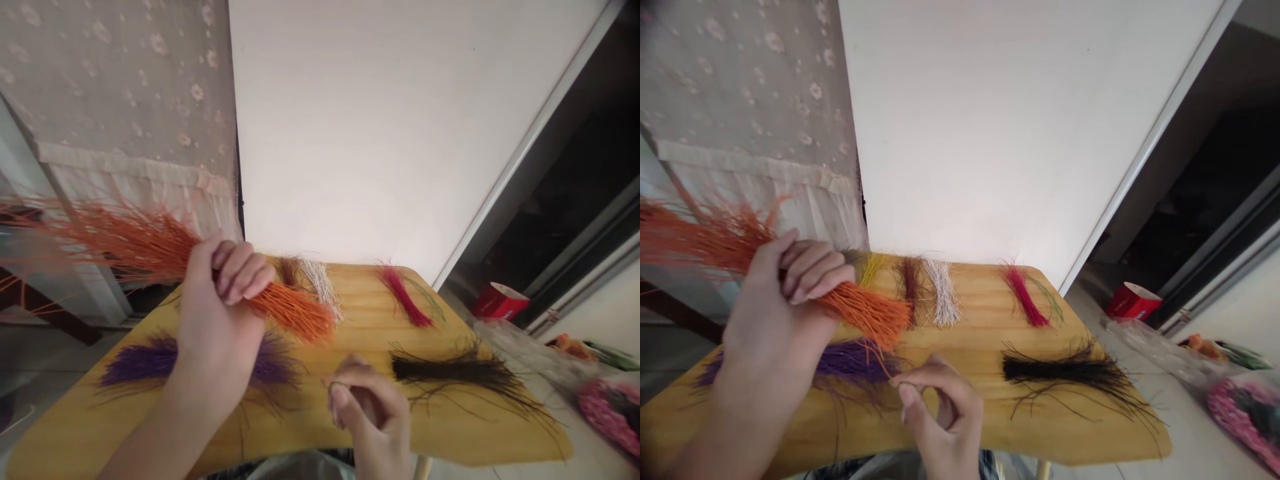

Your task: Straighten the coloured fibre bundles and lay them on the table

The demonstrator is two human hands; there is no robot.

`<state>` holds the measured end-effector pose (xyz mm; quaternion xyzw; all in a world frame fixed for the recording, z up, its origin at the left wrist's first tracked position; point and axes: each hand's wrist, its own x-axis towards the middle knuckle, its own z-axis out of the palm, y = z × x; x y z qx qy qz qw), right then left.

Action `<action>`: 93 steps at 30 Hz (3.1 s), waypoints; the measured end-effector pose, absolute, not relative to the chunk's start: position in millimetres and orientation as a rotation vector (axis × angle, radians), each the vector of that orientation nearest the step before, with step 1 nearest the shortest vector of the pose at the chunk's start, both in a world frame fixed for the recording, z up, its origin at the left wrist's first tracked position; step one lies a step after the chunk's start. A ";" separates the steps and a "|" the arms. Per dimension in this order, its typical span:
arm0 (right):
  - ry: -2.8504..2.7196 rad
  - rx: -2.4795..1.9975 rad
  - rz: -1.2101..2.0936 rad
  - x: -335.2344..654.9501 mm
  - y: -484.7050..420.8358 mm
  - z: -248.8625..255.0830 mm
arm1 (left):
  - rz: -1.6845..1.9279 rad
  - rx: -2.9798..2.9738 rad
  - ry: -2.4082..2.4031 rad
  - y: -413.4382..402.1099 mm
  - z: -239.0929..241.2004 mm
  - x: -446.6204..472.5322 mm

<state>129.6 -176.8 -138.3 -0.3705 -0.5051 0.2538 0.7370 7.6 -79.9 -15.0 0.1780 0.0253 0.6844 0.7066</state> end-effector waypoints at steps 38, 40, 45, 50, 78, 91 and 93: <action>-0.761 -1.175 0.244 153.4 -172.4 -132.3 | 0.692 1.499 0.269 -54.1 -65.9 66.3; -0.760 -1.168 0.203 153.6 -171.7 -132.1 | 0.749 1.482 0.268 -50.3 -64.4 62.7; -0.738 -1.152 0.140 156.4 -166.3 -135.8 | 0.983 1.449 0.253 -35.5 -53.5 49.1; -0.743 -1.177 0.139 165.8 -157.7 -144.9 | 1.166 1.390 0.281 -20.8 -39.1 30.9; -0.408 -1.131 0.174 198.2 -155.5 -138.9 | 1.031 1.119 0.252 -30.9 -42.4 38.5; -0.739 -1.143 0.454 156.6 -159.8 -139.6 | 1.071 0.852 0.224 -64.4 -69.6 71.1; -0.808 -1.129 0.479 154.1 -159.9 -142.0 | 1.105 0.816 0.207 -64.3 -69.6 70.4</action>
